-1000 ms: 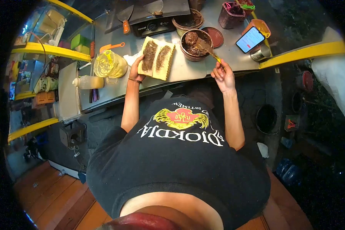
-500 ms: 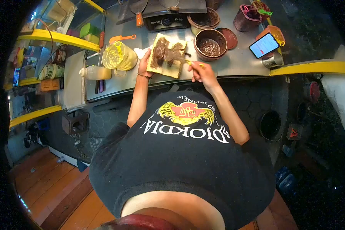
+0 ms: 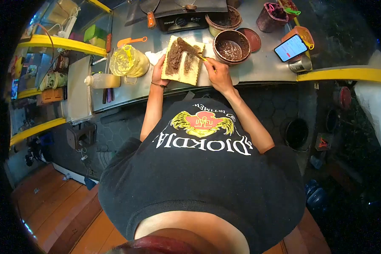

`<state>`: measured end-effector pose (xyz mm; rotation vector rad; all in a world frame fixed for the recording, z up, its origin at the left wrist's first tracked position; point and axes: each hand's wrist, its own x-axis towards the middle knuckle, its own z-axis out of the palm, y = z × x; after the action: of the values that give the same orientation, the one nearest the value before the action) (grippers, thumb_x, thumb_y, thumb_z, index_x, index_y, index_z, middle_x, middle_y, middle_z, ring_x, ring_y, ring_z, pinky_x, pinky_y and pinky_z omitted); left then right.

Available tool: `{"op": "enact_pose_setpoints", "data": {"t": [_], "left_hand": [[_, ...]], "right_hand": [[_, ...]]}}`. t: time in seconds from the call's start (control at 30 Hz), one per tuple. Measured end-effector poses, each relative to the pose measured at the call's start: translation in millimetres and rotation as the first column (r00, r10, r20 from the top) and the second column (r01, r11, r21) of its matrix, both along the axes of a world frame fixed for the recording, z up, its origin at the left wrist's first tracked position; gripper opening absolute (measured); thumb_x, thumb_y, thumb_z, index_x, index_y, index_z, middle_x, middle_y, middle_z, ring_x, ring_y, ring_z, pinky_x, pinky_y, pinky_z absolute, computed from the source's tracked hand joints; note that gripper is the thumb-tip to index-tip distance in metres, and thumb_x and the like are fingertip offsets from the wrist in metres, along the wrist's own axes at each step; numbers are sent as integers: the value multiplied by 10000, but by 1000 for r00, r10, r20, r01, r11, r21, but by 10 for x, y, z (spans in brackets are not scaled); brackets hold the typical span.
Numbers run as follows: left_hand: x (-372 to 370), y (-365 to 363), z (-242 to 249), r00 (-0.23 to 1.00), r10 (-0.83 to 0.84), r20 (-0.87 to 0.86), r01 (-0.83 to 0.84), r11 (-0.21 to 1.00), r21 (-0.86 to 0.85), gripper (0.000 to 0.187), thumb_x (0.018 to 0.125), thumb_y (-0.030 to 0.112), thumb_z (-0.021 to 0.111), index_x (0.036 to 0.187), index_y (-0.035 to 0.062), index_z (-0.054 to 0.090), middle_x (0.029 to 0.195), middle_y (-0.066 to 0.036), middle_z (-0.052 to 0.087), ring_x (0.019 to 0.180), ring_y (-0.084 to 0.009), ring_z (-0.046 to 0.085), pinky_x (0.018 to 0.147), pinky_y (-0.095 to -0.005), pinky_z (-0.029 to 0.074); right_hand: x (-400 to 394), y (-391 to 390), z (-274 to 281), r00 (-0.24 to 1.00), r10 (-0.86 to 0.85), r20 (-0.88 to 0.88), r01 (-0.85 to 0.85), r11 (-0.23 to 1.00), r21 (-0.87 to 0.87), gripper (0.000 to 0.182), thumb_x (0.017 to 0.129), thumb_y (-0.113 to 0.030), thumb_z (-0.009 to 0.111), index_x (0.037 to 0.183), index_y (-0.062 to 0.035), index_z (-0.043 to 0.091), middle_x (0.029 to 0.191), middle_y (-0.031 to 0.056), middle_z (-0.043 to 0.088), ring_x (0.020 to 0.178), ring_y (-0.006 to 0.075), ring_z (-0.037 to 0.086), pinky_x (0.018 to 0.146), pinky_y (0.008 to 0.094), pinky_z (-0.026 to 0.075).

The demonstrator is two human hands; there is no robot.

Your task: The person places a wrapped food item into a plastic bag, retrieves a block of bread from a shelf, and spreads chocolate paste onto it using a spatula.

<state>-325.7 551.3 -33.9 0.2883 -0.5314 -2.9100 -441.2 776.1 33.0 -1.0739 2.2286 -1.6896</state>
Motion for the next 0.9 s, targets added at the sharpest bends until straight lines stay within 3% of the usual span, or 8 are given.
{"op": "enact_pose_setpoints", "data": {"t": [0.03,0.13,0.27,0.33,0.47,0.6,0.73,0.9], "left_hand": [[18,14,-1,1000,5,3,-5,1000,3,421,1014,290,363,1319,20,469,1237,-137,594,1099,-251,603,955,-397,488],[7,78,70,999,35,4,-35,999,-26,432,1016,290,363,1350,28,439,1286,-131,561,1145,-247,575,988,-391,462],[14,106,112,994,97,49,-94,994,-54,438,1024,279,347,1388,43,405,1339,-117,523,1194,-242,536,1021,-382,430],[-4,94,130,995,91,39,-88,993,-74,442,1026,271,342,1403,45,388,1354,-112,511,1209,-241,524,1028,-380,423],[37,178,213,989,137,50,-125,973,-192,461,1028,261,337,1441,55,331,1381,-114,481,1234,-235,501,1040,-370,410],[33,257,267,989,142,30,-132,967,-217,461,1031,248,329,1449,54,317,1394,-106,462,1239,-228,491,1036,-362,411],[13,287,320,986,166,24,-157,963,-220,459,1029,250,337,1443,53,328,1383,-103,474,1234,-227,495,1033,-369,411],[100,182,113,984,177,17,-175,981,-84,435,1015,241,355,1406,54,391,1346,-112,517,1204,-244,525,1027,-392,419]], "right_hand": [[8,33,37,995,90,47,-97,978,185,183,918,-157,551,981,-15,647,672,225,580,519,309,538,525,370,435],[166,130,57,930,346,-124,-306,916,259,164,891,-135,547,972,-29,642,697,233,603,632,388,597,592,442,472],[273,376,352,786,618,23,-582,725,368,194,882,-153,554,997,-23,639,765,255,614,764,418,613,696,478,477],[191,484,434,824,559,86,-560,786,262,200,895,-159,556,1001,-12,640,763,242,611,729,406,602,692,434,479],[-135,429,415,941,300,154,-329,918,221,215,927,-170,550,1012,10,631,635,133,515,577,137,442,553,325,394],[-283,151,354,966,182,184,-222,948,228,234,930,-187,561,1033,8,639,654,142,545,596,134,483,568,328,412],[-280,125,381,907,402,122,-420,861,288,263,926,-198,565,1061,16,634,744,201,624,643,163,560,641,357,462],[-197,245,272,744,499,444,-634,736,237,291,953,-240,542,1109,-22,654,642,25,544,544,89,485,511,279,420]]}}
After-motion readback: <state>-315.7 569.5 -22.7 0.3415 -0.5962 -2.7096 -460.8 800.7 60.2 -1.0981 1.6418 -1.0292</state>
